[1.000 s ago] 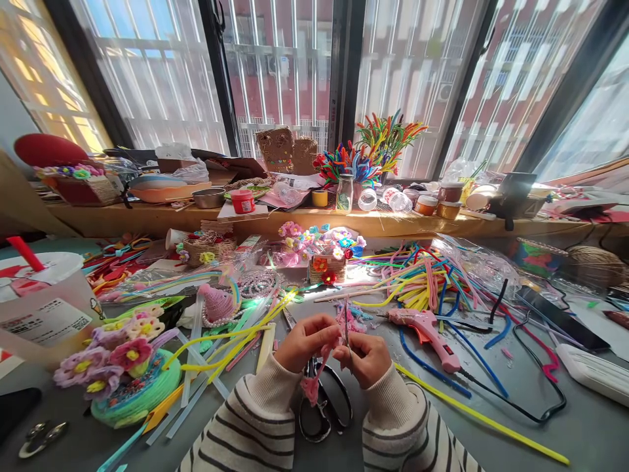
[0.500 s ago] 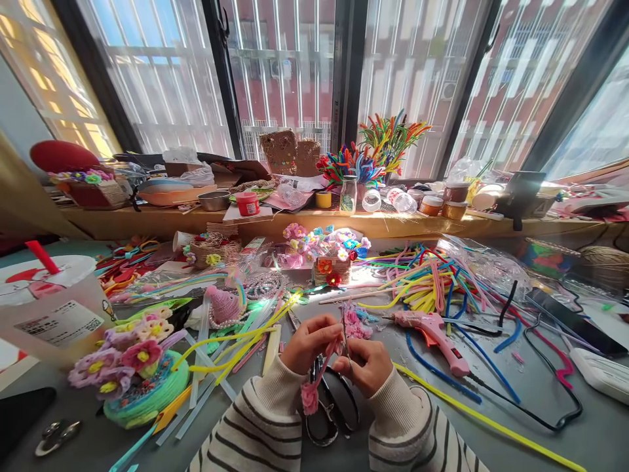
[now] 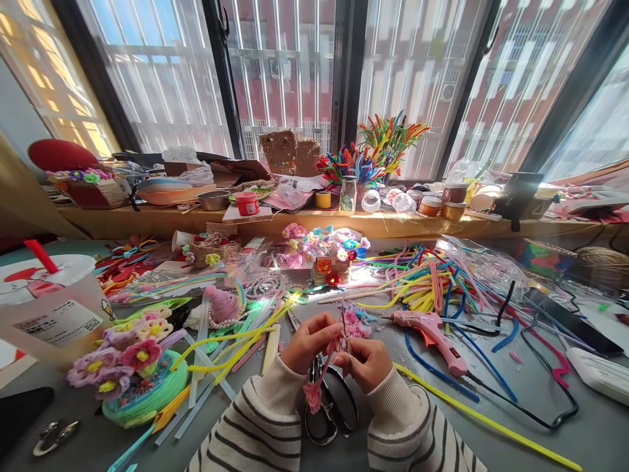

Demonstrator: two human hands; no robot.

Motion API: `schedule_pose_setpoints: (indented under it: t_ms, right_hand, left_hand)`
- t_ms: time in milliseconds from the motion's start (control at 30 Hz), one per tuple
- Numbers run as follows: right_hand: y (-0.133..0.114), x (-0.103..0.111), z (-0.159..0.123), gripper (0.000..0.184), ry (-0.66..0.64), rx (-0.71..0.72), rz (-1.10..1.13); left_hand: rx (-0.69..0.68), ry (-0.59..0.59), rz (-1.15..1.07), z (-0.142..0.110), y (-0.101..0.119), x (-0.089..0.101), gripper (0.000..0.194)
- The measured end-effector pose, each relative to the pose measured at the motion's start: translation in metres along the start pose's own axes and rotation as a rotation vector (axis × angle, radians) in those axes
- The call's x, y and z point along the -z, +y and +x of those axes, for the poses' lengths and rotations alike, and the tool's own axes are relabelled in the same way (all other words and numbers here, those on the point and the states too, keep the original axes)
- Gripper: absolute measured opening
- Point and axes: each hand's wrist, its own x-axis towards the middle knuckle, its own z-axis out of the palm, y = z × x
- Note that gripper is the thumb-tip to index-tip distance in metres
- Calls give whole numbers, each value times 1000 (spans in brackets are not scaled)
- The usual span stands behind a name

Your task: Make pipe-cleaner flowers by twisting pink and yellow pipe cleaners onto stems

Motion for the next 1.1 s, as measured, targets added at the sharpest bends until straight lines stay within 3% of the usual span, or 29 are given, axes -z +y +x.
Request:
schedule_pose_setpoints:
  t_ms: [133, 333, 767, 1100]
  right_hand:
    - [-5, 0, -1, 61, 18, 20, -4]
    - [-10, 3, -1, 59, -93, 30, 4]
    - [-10, 2, 0, 50, 48, 0, -61]
    - [-4, -3, -3, 61, -29, 57, 9]
  left_hand:
    - [-8, 4, -36, 0, 0, 0, 24]
    - [-9, 13, -40, -2, 3, -2, 28]
    - [10, 28, -46, -1, 3, -3, 31]
    - [-23, 22, 2, -1, 2, -1, 32]
